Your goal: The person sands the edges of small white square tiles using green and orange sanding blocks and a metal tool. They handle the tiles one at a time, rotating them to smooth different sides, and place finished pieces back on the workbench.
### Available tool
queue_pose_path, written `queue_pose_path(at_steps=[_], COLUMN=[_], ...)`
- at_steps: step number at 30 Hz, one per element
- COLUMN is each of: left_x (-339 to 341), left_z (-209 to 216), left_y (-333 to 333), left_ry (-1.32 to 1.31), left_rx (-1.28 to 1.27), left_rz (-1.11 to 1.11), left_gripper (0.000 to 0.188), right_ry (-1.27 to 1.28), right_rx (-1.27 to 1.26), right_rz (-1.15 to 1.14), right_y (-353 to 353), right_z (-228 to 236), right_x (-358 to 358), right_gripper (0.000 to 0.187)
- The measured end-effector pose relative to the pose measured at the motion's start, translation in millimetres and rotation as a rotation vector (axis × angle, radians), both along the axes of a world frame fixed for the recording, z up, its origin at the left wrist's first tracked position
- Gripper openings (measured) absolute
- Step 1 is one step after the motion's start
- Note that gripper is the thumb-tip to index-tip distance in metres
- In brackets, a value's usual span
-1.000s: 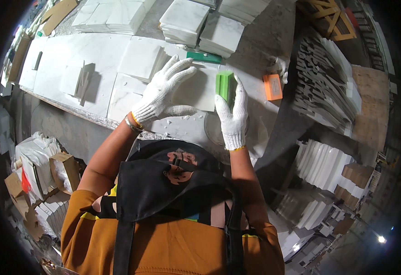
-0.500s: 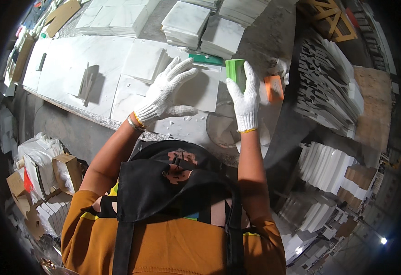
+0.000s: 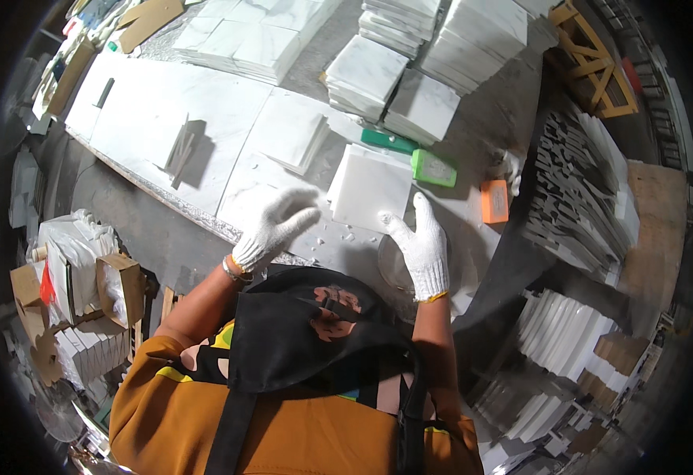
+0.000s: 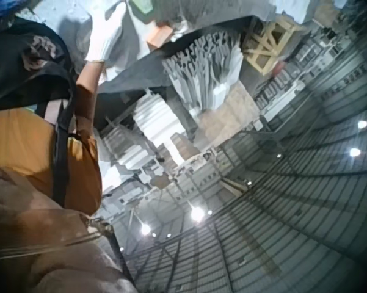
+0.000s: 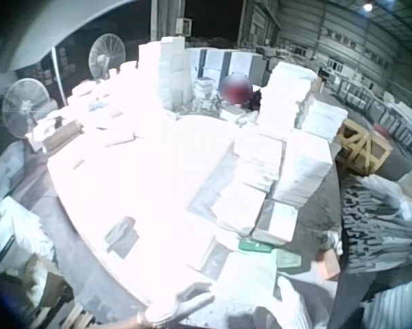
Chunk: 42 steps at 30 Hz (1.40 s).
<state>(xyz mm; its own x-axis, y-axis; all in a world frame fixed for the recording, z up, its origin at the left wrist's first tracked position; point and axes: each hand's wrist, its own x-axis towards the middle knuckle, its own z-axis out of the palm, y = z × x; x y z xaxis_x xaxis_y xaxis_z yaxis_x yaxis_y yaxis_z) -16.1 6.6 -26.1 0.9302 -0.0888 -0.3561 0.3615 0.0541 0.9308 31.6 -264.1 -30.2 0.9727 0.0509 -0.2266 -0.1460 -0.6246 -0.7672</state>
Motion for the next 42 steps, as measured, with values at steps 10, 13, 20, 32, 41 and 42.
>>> queue_pose_path(at_steps=[10, 13, 20, 32, 41, 42], left_x=[7, 7, -5, -2, -4, -4], left_z=[7, 4, 7, 5, 29, 31], left_y=[-8, -16, -17, -22, -26, -26], left_ry=[0.265, 0.268, 0.192, 0.115, 0.001, -0.023], left_rx=[-0.086, -0.152, -0.22, -0.492, -0.221, -0.192], left_rz=[-0.301, -0.248, -0.157, 0.0, -0.178, -0.19], left_gripper=[0.044, 0.043, 0.044, 0.043, 0.042, 0.042], right_ry=[0.251, 0.232, 0.117, -0.085, -0.582, -0.613], right_rx=[0.279, 0.313, 0.621, 0.427, -0.007, -0.098], right_rz=[-0.155, -0.17, -0.233, -0.254, 0.069, 0.091], right_y=[22, 21, 27, 6, 47, 51], right_z=[42, 42, 34, 83, 80, 82], right_x=[5, -2, -48, -49, -23, -21], right_gripper=[0.055, 0.052, 0.036, 0.038, 0.056, 0.055])
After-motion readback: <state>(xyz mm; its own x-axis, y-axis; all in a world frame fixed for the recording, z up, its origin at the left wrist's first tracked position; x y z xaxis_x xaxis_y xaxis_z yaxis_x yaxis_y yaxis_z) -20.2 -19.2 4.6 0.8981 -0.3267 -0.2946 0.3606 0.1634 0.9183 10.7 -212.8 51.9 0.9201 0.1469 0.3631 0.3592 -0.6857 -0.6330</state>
